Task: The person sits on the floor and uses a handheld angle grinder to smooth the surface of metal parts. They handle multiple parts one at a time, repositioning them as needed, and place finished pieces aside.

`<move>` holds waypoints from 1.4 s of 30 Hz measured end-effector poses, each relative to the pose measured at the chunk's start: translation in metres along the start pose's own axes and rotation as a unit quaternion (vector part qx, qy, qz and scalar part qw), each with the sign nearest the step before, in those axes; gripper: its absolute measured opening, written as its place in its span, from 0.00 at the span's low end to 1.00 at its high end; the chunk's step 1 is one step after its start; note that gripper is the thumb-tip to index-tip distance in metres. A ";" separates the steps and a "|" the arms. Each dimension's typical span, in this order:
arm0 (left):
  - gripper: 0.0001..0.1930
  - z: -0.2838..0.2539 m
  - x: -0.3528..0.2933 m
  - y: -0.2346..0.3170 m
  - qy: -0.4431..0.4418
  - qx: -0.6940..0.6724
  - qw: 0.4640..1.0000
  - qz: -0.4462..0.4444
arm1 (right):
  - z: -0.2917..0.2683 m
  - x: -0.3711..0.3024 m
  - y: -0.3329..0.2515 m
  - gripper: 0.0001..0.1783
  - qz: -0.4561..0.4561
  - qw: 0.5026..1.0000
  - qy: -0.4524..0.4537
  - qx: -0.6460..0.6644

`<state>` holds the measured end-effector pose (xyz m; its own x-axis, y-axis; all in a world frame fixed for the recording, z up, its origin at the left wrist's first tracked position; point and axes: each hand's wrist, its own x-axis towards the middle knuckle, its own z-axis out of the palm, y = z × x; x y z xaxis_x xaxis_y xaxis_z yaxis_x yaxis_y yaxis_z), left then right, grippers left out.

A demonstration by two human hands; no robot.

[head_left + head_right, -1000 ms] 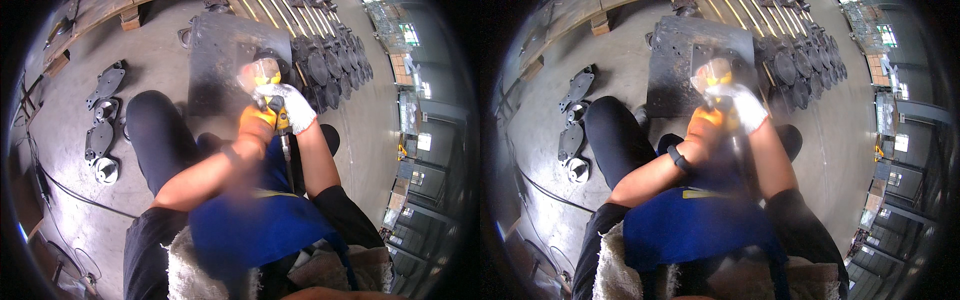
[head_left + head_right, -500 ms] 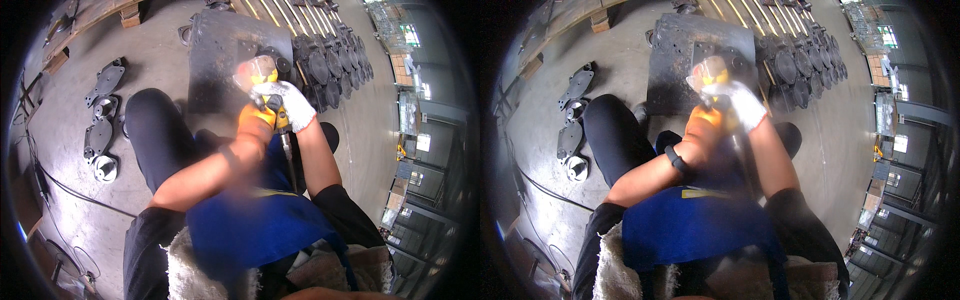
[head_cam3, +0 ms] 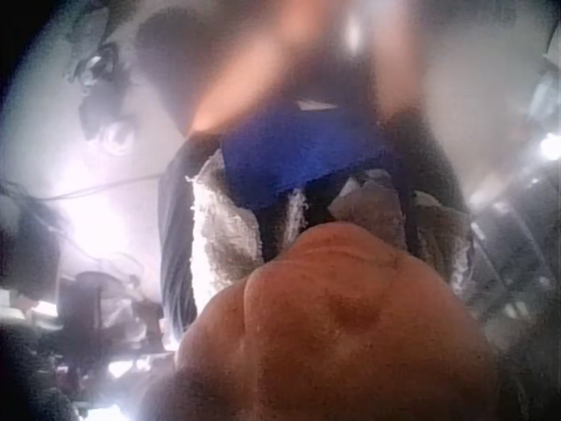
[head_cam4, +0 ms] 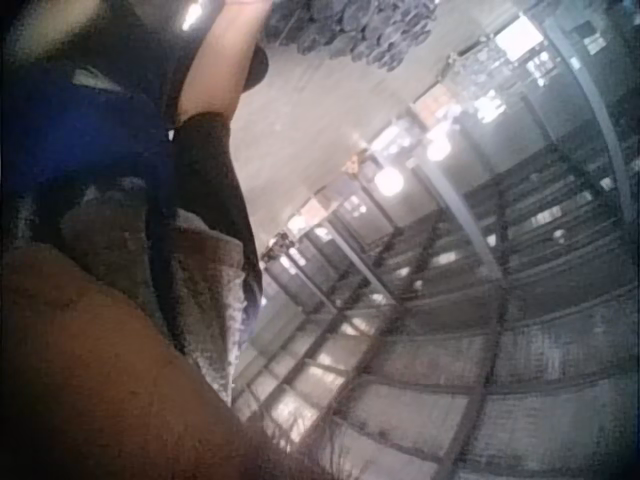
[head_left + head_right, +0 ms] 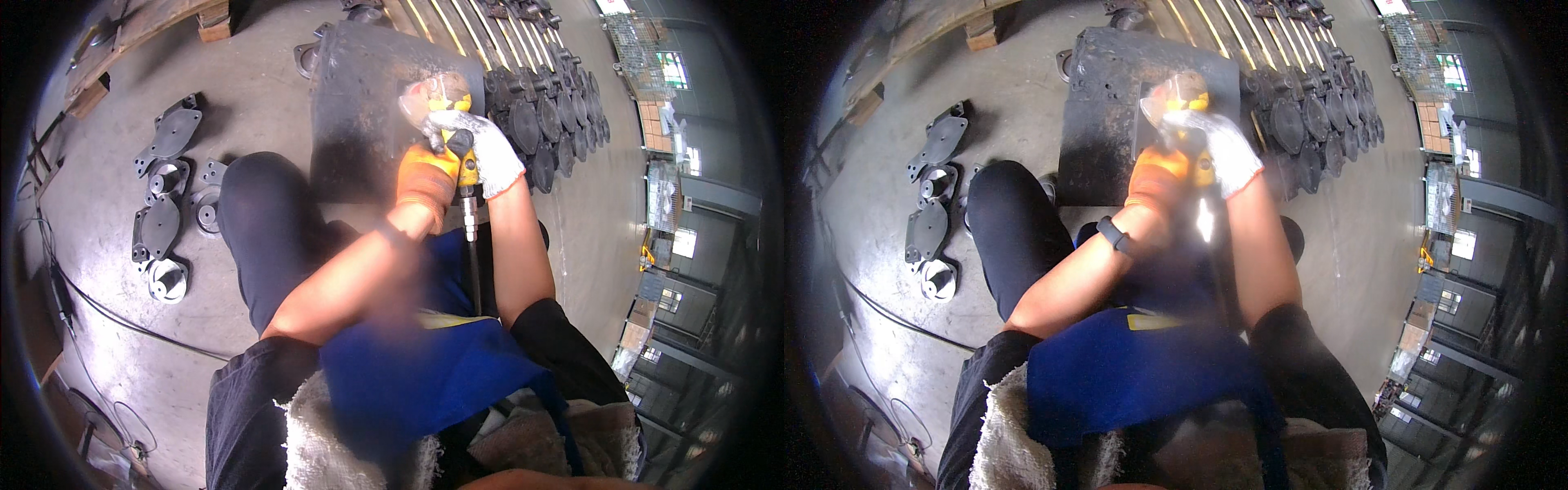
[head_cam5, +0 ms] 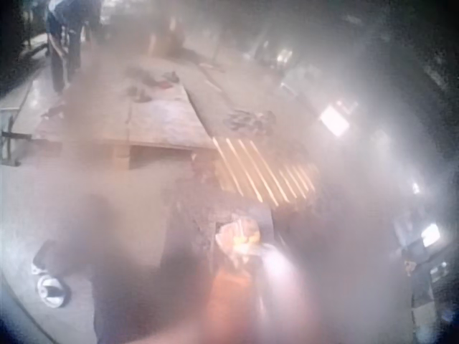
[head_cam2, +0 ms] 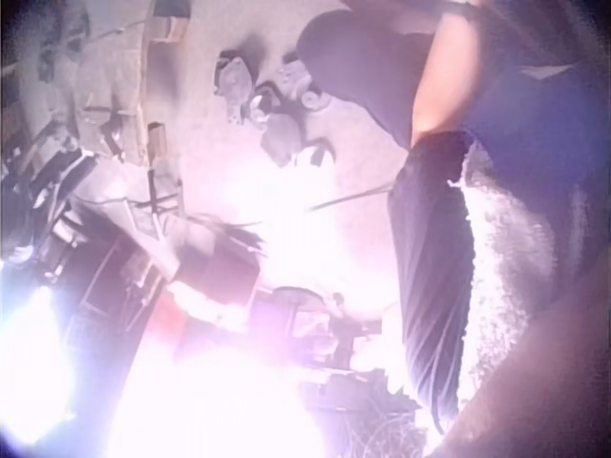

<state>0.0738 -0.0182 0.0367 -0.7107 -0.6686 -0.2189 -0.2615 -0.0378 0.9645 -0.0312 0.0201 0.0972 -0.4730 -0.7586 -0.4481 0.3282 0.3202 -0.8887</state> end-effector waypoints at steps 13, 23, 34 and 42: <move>0.19 0.010 -0.004 -0.020 0.027 -0.031 0.999 0.030 | 0.009 0.000 0.003 0.12 0.023 0.998 0.026 0.045; 0.12 0.035 -0.082 -0.063 -0.013 0.224 0.969 0.103 | 0.023 -0.072 0.026 0.12 0.063 0.997 -0.015 0.043; 0.14 0.041 -0.116 -0.076 -0.101 0.079 0.954 0.270 | -0.021 -0.144 0.075 0.17 -0.188 0.975 -0.026 -0.119; 0.16 -0.035 -0.036 -0.002 -0.031 0.504 0.830 0.237 | -0.084 -0.163 0.050 0.16 -0.046 0.948 0.105 0.298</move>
<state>0.1226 -0.0205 0.0480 -0.9140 -0.3899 0.1121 -0.3343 0.8803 0.3366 -0.0069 0.2075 0.1177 -0.6537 -0.6178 -0.4369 0.6515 -0.1658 -0.7403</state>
